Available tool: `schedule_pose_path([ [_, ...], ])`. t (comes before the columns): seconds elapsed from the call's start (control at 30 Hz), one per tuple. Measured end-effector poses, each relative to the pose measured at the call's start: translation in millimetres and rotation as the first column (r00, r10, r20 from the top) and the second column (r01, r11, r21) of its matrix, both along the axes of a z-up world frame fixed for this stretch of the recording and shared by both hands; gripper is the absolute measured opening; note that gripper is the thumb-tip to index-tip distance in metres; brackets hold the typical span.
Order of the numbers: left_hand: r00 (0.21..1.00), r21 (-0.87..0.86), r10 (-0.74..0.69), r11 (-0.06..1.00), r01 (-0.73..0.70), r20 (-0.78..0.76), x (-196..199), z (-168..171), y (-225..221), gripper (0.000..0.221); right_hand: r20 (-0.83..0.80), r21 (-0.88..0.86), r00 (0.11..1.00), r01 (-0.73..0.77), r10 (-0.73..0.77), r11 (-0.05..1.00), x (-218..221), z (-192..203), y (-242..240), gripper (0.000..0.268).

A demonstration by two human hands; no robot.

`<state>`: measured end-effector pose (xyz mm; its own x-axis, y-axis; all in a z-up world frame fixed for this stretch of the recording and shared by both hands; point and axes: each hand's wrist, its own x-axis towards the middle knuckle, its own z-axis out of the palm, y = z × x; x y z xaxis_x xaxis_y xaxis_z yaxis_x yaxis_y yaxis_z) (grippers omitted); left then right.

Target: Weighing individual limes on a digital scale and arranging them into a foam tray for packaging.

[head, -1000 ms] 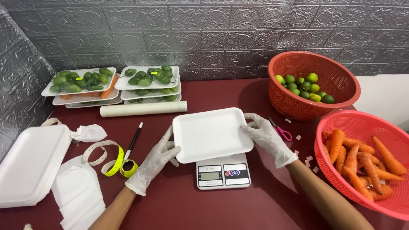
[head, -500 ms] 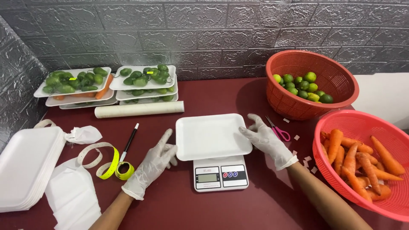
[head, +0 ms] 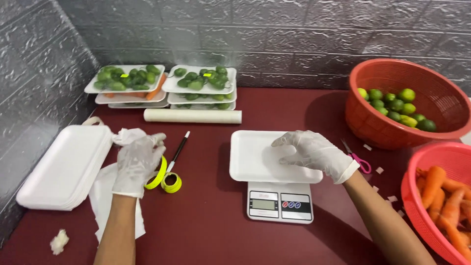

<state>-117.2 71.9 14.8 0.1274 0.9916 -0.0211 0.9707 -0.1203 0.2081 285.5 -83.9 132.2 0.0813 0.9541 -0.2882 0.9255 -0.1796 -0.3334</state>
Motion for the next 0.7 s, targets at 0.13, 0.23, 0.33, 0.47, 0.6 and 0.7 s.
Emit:
schedule_pose_path([
  [0.13,0.992,0.102,0.122,0.987,-0.121,-0.004,-37.1,-6.6,3.2,0.039,0.107,-0.023,0.993,-0.038,0.041,0.999,-7.1,-4.1,7.4,0.046],
  [0.23,0.989,0.121,0.149,0.982,-0.146,-0.017,-68.4,-22.1,19.2,0.035,0.1,-0.062,0.995,0.029,-0.023,0.998,-11.9,-3.5,11.1,0.047],
  [0.33,0.985,0.151,0.171,0.975,-0.165,-0.027,-77.1,-33.1,35.7,0.032,-0.012,-0.097,0.99,0.142,-0.144,0.985,-15.7,3.2,10.5,0.047],
  [0.47,0.98,0.201,0.194,0.962,-0.183,-0.034,-60.9,-48.3,48.9,0.031,0.022,0.045,0.984,-0.178,0.177,0.983,39.7,-54.0,24.4,0.052],
  [0.6,0.979,0.24,0.203,0.952,-0.188,-0.037,-58.6,-64.8,65.0,0.033,-0.059,0.103,0.982,-0.171,0.178,0.98,34.5,-47.6,19.2,0.046],
  [0.7,0.978,0.269,0.204,0.945,-0.185,-0.044,-63.7,-70.4,71.7,0.037,-0.114,0.027,0.993,-0.039,0.042,0.999,8.4,-17.7,13.6,0.046],
])
